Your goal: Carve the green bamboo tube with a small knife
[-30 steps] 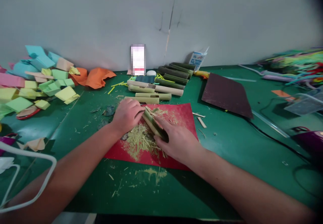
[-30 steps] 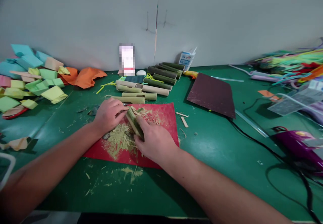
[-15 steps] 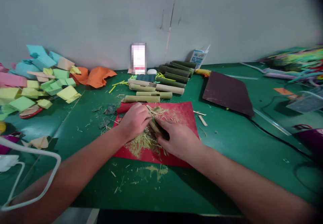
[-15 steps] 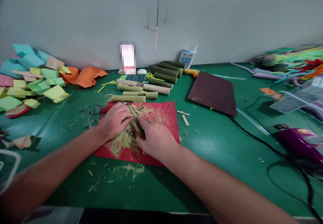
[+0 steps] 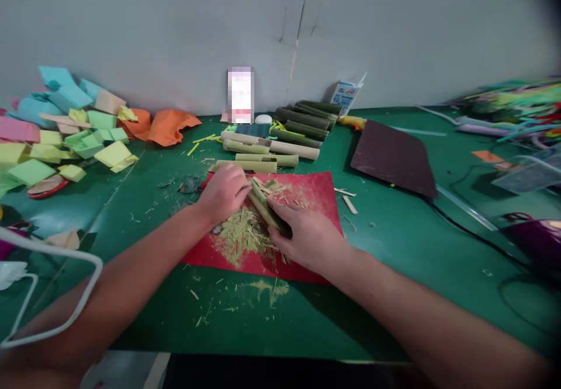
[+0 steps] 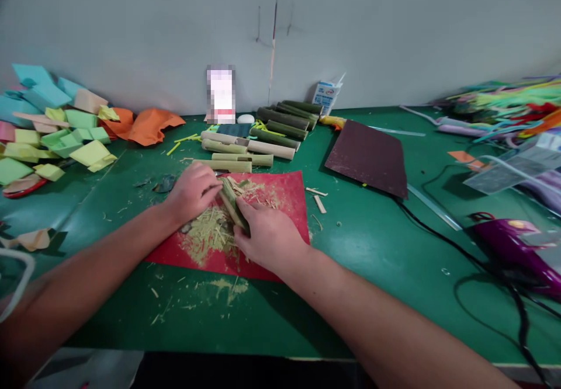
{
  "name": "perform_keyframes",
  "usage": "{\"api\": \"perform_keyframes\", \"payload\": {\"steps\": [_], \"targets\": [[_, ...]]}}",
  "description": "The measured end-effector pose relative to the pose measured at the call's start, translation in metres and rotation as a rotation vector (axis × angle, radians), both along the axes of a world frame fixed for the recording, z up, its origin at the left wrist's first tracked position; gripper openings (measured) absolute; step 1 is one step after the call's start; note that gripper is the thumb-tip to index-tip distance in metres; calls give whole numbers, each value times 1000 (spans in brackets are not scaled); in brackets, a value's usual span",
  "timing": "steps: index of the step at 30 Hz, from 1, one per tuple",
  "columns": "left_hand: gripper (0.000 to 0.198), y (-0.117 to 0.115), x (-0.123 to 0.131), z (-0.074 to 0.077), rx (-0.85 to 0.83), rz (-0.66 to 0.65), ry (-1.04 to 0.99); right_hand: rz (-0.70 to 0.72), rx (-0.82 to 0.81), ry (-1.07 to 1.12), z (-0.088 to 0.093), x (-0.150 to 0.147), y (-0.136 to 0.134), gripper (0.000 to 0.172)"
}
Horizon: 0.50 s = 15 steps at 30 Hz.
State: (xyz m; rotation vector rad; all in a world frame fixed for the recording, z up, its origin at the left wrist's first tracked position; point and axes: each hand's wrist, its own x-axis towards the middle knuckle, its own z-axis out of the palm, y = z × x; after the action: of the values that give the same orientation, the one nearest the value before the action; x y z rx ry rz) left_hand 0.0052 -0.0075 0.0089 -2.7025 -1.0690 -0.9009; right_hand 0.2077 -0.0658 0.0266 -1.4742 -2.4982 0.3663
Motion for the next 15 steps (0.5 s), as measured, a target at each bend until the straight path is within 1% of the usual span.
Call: {"api": "perform_keyframes", "payload": {"steps": [3,6,7,8,10,11,15], "targets": [[19,-1,0,1,-43,-96,54,7,-4,3,0,0,0,55],[22,-2,0,2,5,-35,9,-5,6,-14,0,1,0,55],[22,-2,1,3,16,-32,5,-6,8,-14,0,1,0,56],[22,-3,2,3,11,-48,12,-3,8,-9,0,1,0,56],[20,-4,3,4,-25,-123,48,10,1,7,0,1,1,56],[20,-4,3,4,-35,-134,58,11,-4,10,0,0,0,56],[22,-3,3,2,18,22,14,-22,-13,-11,2,-1,-1,54]]}}
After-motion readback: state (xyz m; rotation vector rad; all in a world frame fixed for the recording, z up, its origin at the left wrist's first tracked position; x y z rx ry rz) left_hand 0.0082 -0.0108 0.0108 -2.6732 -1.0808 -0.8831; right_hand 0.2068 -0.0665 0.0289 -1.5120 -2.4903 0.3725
